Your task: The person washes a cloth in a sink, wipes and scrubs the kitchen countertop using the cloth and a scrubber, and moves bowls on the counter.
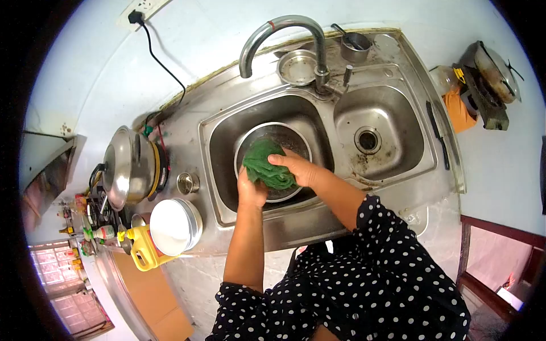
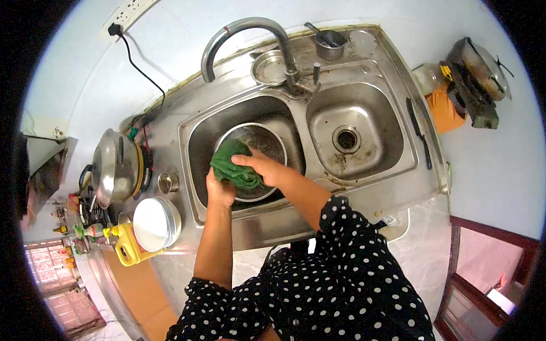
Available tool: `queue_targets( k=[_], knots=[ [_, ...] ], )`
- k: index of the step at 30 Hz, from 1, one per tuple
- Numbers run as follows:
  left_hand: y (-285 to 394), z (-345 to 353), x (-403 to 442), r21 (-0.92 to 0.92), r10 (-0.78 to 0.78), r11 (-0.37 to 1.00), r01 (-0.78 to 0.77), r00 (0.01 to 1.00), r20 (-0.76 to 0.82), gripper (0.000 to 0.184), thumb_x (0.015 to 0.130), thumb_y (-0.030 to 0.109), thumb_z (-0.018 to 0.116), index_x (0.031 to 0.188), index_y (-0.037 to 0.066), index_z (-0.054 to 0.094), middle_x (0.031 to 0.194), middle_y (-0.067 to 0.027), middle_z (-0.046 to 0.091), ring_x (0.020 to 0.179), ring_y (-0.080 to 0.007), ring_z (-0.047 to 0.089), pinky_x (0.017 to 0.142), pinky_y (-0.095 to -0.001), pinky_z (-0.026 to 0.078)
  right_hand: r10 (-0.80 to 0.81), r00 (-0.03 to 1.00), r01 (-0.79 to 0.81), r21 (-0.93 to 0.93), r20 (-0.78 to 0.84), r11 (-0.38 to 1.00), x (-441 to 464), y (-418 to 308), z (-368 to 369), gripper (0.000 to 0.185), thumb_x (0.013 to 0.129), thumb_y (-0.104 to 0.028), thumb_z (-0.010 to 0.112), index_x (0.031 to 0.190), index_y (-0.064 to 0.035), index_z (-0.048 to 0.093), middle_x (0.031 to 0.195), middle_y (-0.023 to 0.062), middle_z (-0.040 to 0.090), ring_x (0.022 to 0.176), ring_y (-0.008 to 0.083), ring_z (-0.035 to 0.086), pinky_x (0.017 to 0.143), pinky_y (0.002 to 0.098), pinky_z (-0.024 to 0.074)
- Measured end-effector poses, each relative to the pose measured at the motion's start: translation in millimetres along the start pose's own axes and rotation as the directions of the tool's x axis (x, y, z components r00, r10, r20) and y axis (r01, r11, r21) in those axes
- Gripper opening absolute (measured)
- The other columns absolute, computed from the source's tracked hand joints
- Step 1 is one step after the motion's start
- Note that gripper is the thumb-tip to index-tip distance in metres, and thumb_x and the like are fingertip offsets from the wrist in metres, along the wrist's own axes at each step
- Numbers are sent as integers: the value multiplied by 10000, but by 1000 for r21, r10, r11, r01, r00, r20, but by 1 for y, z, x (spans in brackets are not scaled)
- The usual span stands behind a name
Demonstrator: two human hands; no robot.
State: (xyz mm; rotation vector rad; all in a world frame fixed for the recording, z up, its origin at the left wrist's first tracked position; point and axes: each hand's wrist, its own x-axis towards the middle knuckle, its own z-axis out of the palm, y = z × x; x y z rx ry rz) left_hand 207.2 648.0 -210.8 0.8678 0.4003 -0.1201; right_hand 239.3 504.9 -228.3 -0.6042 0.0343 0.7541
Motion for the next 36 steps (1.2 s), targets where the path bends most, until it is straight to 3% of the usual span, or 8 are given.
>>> queue_targets(
  k=[7, 9, 11, 15, 24, 27, 31, 36],
  knots=[
    [-30, -32, 27, 299, 95, 952, -67, 992, -81, 407, 942, 363, 483, 1252, 100, 506, 1115, -72, 574, 993, -193, 565, 865, -347, 471, 15, 981, -37, -107, -194, 994, -4, 22, 8, 451, 724, -134, 749, 1133, -28, 592, 1028, 99, 646, 922, 228, 631, 844, 379, 507],
    [13, -1, 5, 699, -143, 690, 187, 982, -121, 420, 926, 312, 495, 1278, 83, 483, 1179, -87, 553, 1061, -199, 539, 903, -341, 450, 66, 985, -73, -43, -160, 996, -9, 21, 3, 441, 716, -125, 741, 1119, -21, 595, 984, 110, 652, 853, 238, 647, 778, 374, 526],
    [27, -35, 20, 692, -16, 688, -217, 950, 313, 590, 855, 226, 590, 1392, 62, 408, 1316, -112, 507, 1208, -222, 484, 1042, -335, 346, 106, 987, -104, 22, -123, 994, -10, 16, 1, 430, 708, -115, 733, 1104, -15, 598, 941, 121, 658, 785, 248, 663, 713, 368, 545],
    [66, -3, 16, 562, -168, 811, -163, 855, 490, 759, 788, 260, 693, 1435, 67, 347, 1462, -168, 363, 1317, -256, 396, 1086, -358, 293, 216, 976, -215, 53, -3, 975, -4, 13, 4, 392, 728, -183, 734, 1065, -31, 602, 886, 135, 655, 720, 252, 668, 598, 356, 543],
    [57, 36, 25, 811, 19, 503, -298, 942, 334, 258, 797, 229, 699, 935, 12, 679, 900, -66, 660, 846, -161, 583, 802, -297, 456, 134, 990, -141, -436, -47, 889, -6, -20, 34, 416, 701, -114, 778, 1072, -36, 606, 981, 71, 642, 892, 199, 618, 773, 323, 494],
    [47, 35, 27, 861, 179, 344, -375, 926, 332, 251, 782, 255, 714, 881, 26, 689, 844, -89, 666, 771, -163, 603, 729, -316, 485, -33, 989, -88, -755, -144, 650, 17, -5, 11, 491, 695, -84, 763, 1132, 24, 568, 1028, 103, 634, 925, 177, 618, 828, 307, 498],
    [18, 11, 46, 917, 277, 220, -332, 923, 268, 290, 739, 365, 694, 858, 102, 706, 866, -139, 679, 832, -300, 647, 775, -405, 500, -150, 973, 229, -647, 176, 728, 27, 8, -17, 514, 710, -92, 745, 1173, 31, 562, 1097, 109, 627, 1009, 190, 617, 894, 316, 493],
    [8, 22, 42, 987, 239, 137, -83, 970, 48, 279, 812, 251, 599, 963, 41, 702, 999, -183, 679, 920, -339, 648, 851, -414, 504, -135, 990, 112, -825, 44, 554, 19, 10, -15, 476, 689, -132, 743, 1120, 8, 597, 1070, 83, 646, 952, 199, 627, 819, 331, 488]
  ],
)
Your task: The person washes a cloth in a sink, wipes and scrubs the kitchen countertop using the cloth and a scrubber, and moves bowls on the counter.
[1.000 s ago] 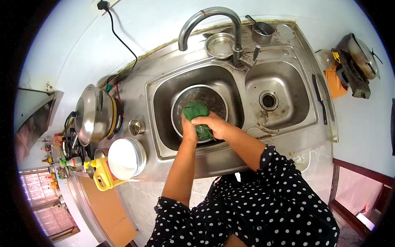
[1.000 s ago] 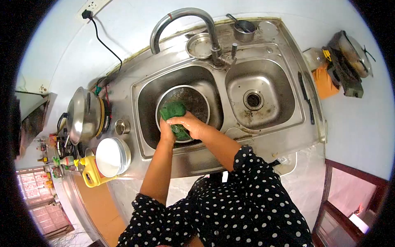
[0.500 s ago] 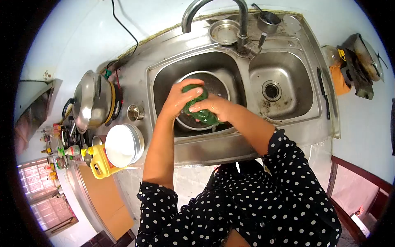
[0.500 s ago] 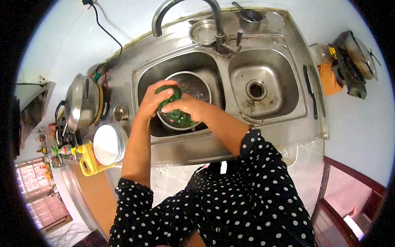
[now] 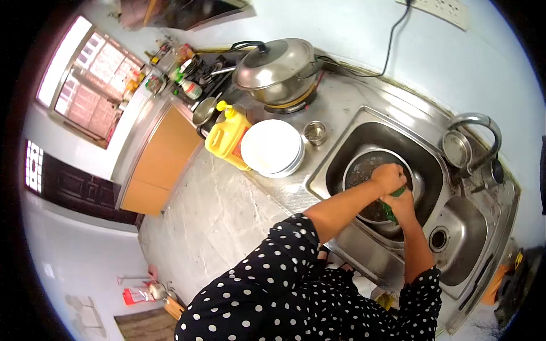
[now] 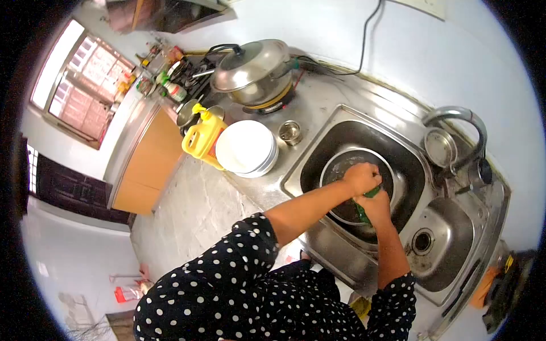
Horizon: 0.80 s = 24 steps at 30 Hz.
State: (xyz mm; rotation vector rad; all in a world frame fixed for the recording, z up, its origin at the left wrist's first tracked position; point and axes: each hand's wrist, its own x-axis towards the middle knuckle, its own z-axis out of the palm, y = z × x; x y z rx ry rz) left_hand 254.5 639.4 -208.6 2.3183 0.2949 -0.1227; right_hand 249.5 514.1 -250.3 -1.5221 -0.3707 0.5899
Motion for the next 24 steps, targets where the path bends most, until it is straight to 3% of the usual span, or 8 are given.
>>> queue_targets(
  k=[2, 7, 9, 15, 17, 19, 21, 24],
  knots=[
    [-8, 8, 5, 14, -90, 996, 90, 996, 17, 302, 782, 278, 596, 931, 44, 715, 959, -220, 673, 903, -376, 650, 831, -438, 512, 24, 999, -38, -340, -46, 940, -6, -10, 2, 402, 686, -165, 750, 1031, 7, 635, 962, 103, 683, 882, 216, 650, 765, 336, 481],
    [-26, 5, 7, 76, -251, 966, 247, 967, 46, 328, 786, 249, 562, 955, 7, 707, 1023, -233, 660, 971, -371, 641, 895, -427, 491, 60, 993, -102, -513, -98, 852, -2, -3, 21, 390, 672, -220, 777, 965, 6, 652, 894, 154, 695, 851, 252, 668, 743, 356, 482],
    [-32, 4, 7, 93, -251, 965, 246, 967, 45, 339, 796, 256, 548, 958, 3, 705, 1024, -237, 658, 980, -373, 638, 891, -433, 492, 73, 993, -113, -563, -94, 819, -1, 3, 23, 450, 678, -314, 792, 949, 16, 649, 901, 193, 690, 871, 343, 669, 740, 392, 493],
    [-24, -2, -1, 55, -180, 982, 180, 984, 8, 355, 794, 273, 548, 948, -8, 701, 978, -246, 663, 959, -391, 637, 872, -448, 500, -6, 994, -60, -600, -108, 798, -2, 1, 20, 536, 665, -323, 794, 1059, -5, 619, 963, 203, 682, 919, 358, 655, 775, 413, 498],
    [-27, -10, -6, -22, -136, 990, 137, 990, 49, 461, 791, 393, 587, 971, -21, 683, 1003, -249, 660, 914, -377, 657, 857, -436, 508, -22, 995, -31, -528, -94, 849, -2, 2, 15, 575, 658, -332, 801, 1090, -11, 602, 982, 192, 680, 932, 347, 653, 788, 407, 493],
    [-35, -5, -9, -140, 8, 990, -8, 1000, 1, 574, 749, 496, 669, 1000, -19, 654, 991, -215, 667, 824, -308, 682, 731, -397, 548, -34, 995, -11, -458, -90, 889, -10, -11, 6, 656, 636, -348, 822, 1149, -27, 568, 1025, 168, 671, 962, 321, 646, 819, 397, 481],
    [-31, -18, -18, -520, -92, 809, 274, 933, 348, 623, 751, 508, 727, 1086, 1, 593, 1090, -160, 601, 892, -227, 628, 708, -351, 533, 30, 992, -87, -492, -121, 866, -19, -34, 11, 753, 598, -341, 859, 1212, -58, 529, 1118, 143, 627, 1044, 293, 605, 880, 386, 456],
    [-38, -15, -23, -592, -102, 785, 183, 981, 167, 505, 743, 410, 779, 1001, 13, 604, 914, -102, 609, 790, -156, 614, 553, -279, 521, -205, 978, 186, -268, -44, 945, -23, -5, -2, 786, 609, -339, 866, 1241, -47, 503, 1210, 176, 549, 1140, 305, 531, 954, 406, 423]
  ],
)
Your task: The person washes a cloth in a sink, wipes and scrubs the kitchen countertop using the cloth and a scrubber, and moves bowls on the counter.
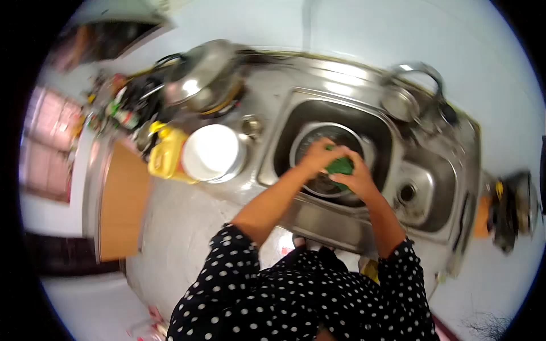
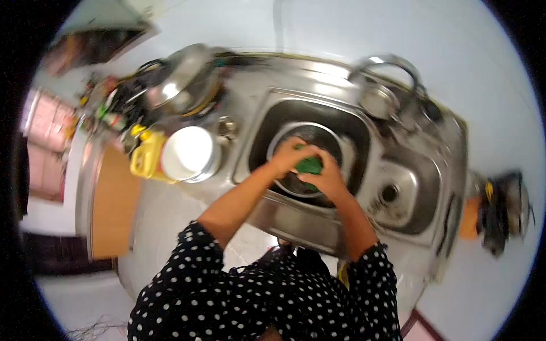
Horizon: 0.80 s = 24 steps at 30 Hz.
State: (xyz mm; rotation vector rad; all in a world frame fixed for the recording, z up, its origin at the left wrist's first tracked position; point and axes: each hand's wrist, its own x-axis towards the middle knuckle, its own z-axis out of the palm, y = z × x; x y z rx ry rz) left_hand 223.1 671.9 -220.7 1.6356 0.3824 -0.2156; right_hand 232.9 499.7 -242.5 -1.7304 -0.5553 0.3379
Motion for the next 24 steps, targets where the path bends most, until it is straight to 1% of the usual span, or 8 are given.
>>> queue_targets(
  k=[3, 6, 9, 11, 13, 16, 21, 24],
  knots=[
    [20, -1, -14, 44, -6, 999, 9, 998, -68, 519, 731, 428, 782, 970, 5, 599, 775, -75, 629, 627, -150, 616, 502, -284, 506, 184, 982, -182, 44, -52, 982, -19, 6, 1, 801, 662, -411, 822, 1268, -6, 491, 1176, 194, 562, 1097, 286, 551, 917, 390, 445],
    [15, -6, -17, 79, -37, 996, 39, 999, -30, 562, 777, 494, 721, 1019, 1, 604, 874, -101, 625, 752, -157, 612, 600, -306, 504, 356, 935, -353, 136, 3, 926, -31, -21, -3, 615, 697, -436, 789, 1101, -13, 597, 844, 104, 659, 734, 244, 636, 693, 381, 494],
    [18, 4, -25, -81, 21, 997, -17, 999, 39, 461, 844, 444, 667, 988, 8, 619, 878, -77, 610, 786, -141, 578, 703, -274, 474, 223, 964, -221, 32, -144, 975, -38, -21, -12, 623, 715, -535, 736, 995, 16, 655, 854, 148, 669, 780, 248, 647, 709, 331, 486],
    [23, 9, -27, -54, 26, 998, -24, 999, 34, 366, 875, 391, 643, 907, 27, 621, 841, -49, 599, 768, -115, 547, 712, -250, 442, 327, 935, -285, 260, -136, 923, -37, -17, -12, 526, 808, -476, 694, 1007, 9, 657, 889, 118, 670, 793, 217, 627, 705, 325, 489],
    [30, 14, -25, -13, 76, 997, -75, 993, 95, 333, 874, 372, 648, 843, 43, 604, 791, -18, 576, 725, -95, 513, 675, -241, 421, 496, 868, -442, 406, -31, 800, -44, -39, -23, 523, 859, -496, 629, 1078, -21, 640, 945, 111, 675, 841, 216, 647, 693, 347, 518],
    [53, 34, -42, -36, 153, 988, -149, 975, 158, 275, 873, 325, 650, 837, 60, 587, 757, 8, 553, 704, -88, 495, 667, -236, 407, 275, 936, -307, 889, 219, 339, -58, -41, -18, 566, 839, -497, 649, 1163, -42, 553, 965, 97, 651, 825, 205, 665, 573, 283, 523],
    [75, 32, -51, -79, 229, 974, -214, 906, 357, 186, 863, 220, 643, 890, 45, 587, 975, -75, 635, 871, -128, 559, 797, -276, 444, 60, 890, -449, 841, 453, 302, -64, -47, -3, 471, 768, -348, 742, 1122, -83, 577, 987, 59, 637, 676, 150, 604, 457, 233, 396],
    [82, 32, -55, -33, 328, 936, -351, 831, 450, 210, 837, 179, 651, 981, 34, 603, 1077, -102, 638, 980, -175, 579, 853, -308, 457, 295, 889, -457, 740, 351, 493, -71, -77, -7, 353, 723, -214, 750, 1023, -90, 610, 825, 17, 622, 657, 92, 542, 535, 219, 387]
  ],
)
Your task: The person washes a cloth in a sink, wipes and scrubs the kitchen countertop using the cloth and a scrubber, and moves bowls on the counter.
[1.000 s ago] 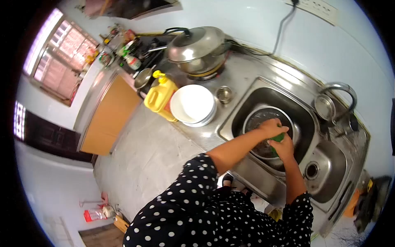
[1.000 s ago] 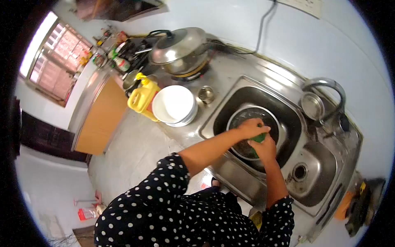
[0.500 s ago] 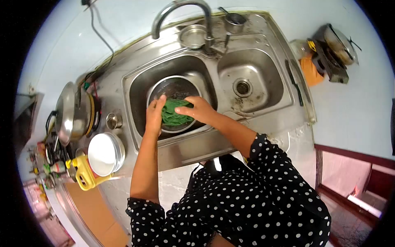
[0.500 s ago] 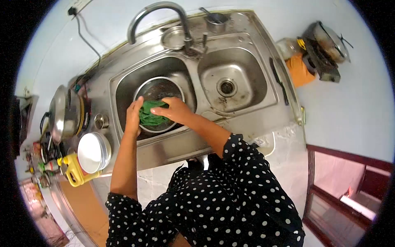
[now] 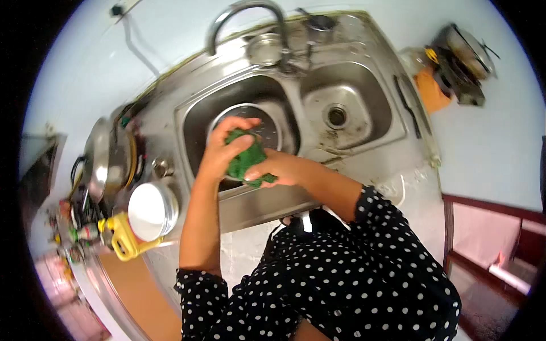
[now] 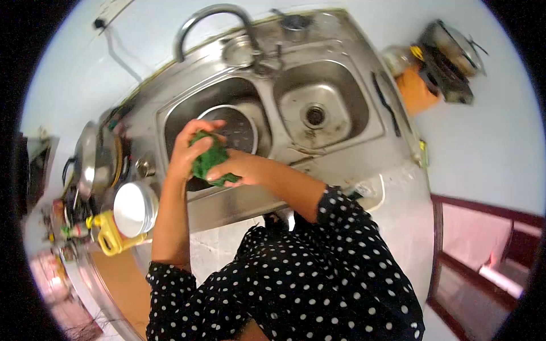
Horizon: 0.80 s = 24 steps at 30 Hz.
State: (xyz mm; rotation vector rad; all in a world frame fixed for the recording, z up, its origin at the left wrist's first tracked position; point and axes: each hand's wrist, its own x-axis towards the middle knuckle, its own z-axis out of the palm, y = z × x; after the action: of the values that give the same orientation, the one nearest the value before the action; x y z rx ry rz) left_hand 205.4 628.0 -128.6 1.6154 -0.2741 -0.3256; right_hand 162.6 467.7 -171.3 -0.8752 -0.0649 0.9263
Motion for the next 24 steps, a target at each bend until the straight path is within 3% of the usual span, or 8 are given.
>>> queue_targets(
  k=[3, 5, 9, 11, 14, 20, 23, 24],
  knots=[
    [18, -3, -1, 273, 51, 959, -74, 995, 89, 186, 807, 160, 668, 904, 1, 656, 963, -90, 666, 900, -171, 604, 801, -321, 481, 5, 1000, -4, -241, 6, 971, -1, -13, 10, 399, 688, -190, 779, 1033, -85, 610, 852, 12, 628, 724, 99, 565, 611, 244, 433],
    [10, -4, 2, 347, 21, 938, -18, 1000, -4, 172, 786, 172, 685, 784, 1, 664, 835, -65, 666, 809, -148, 607, 753, -319, 485, -27, 999, 9, -363, -43, 932, 15, -8, 6, 456, 656, -174, 812, 1053, -81, 607, 919, 24, 637, 810, 124, 595, 686, 283, 480],
    [-22, -7, 10, 513, 86, 856, 65, 960, -265, 224, 776, 275, 688, 849, 63, 698, 801, -142, 667, 765, -268, 644, 735, -371, 496, -222, 973, 167, -451, -71, 877, 44, 5, -7, 537, 644, -157, 844, 1101, -35, 588, 1005, 35, 637, 902, 163, 605, 812, 310, 489],
    [-32, -3, 17, 616, 37, 760, 208, 932, -361, 276, 774, 334, 661, 867, 78, 708, 862, -186, 669, 822, -354, 644, 760, -422, 504, -272, 947, 148, -517, -173, 843, 49, 10, -11, 562, 667, -162, 840, 1136, -11, 571, 1045, 46, 628, 934, 173, 600, 838, 308, 479],
    [-39, 1, 22, 617, -22, 727, 302, 908, -418, 292, 786, 328, 604, 876, 71, 711, 891, -202, 673, 870, -383, 641, 802, -461, 506, -334, 916, 156, -572, -221, 805, 56, 20, -22, 580, 667, -177, 846, 1147, -9, 567, 1097, 61, 618, 975, 169, 592, 862, 307, 465],
    [-51, 5, 24, 618, -81, 679, 396, 878, -472, 296, 800, 289, 573, 890, 35, 697, 898, -223, 668, 852, -390, 647, 804, -474, 510, -407, 902, 171, -749, -143, 641, 66, 28, -35, 504, 683, -173, 819, 1106, -17, 594, 1060, 61, 635, 955, 183, 603, 831, 309, 466],
    [-51, 6, 9, 590, -102, 693, 414, 866, -489, 305, 810, 303, 572, 906, 40, 695, 894, -221, 669, 847, -387, 650, 792, -472, 512, -396, 916, 227, -727, -67, 648, 58, 29, -32, 468, 684, -160, 811, 1089, -39, 608, 1017, 52, 640, 902, 177, 606, 814, 323, 471],
    [-51, 6, 4, 568, -106, 715, 408, 866, -489, 313, 817, 315, 573, 919, 44, 694, 887, -220, 670, 843, -388, 651, 784, -470, 514, -237, 945, 41, -637, -227, 770, 47, 24, -20, 441, 675, -153, 811, 1059, -45, 622, 983, 48, 641, 840, 163, 607, 765, 320, 479]
  ],
)
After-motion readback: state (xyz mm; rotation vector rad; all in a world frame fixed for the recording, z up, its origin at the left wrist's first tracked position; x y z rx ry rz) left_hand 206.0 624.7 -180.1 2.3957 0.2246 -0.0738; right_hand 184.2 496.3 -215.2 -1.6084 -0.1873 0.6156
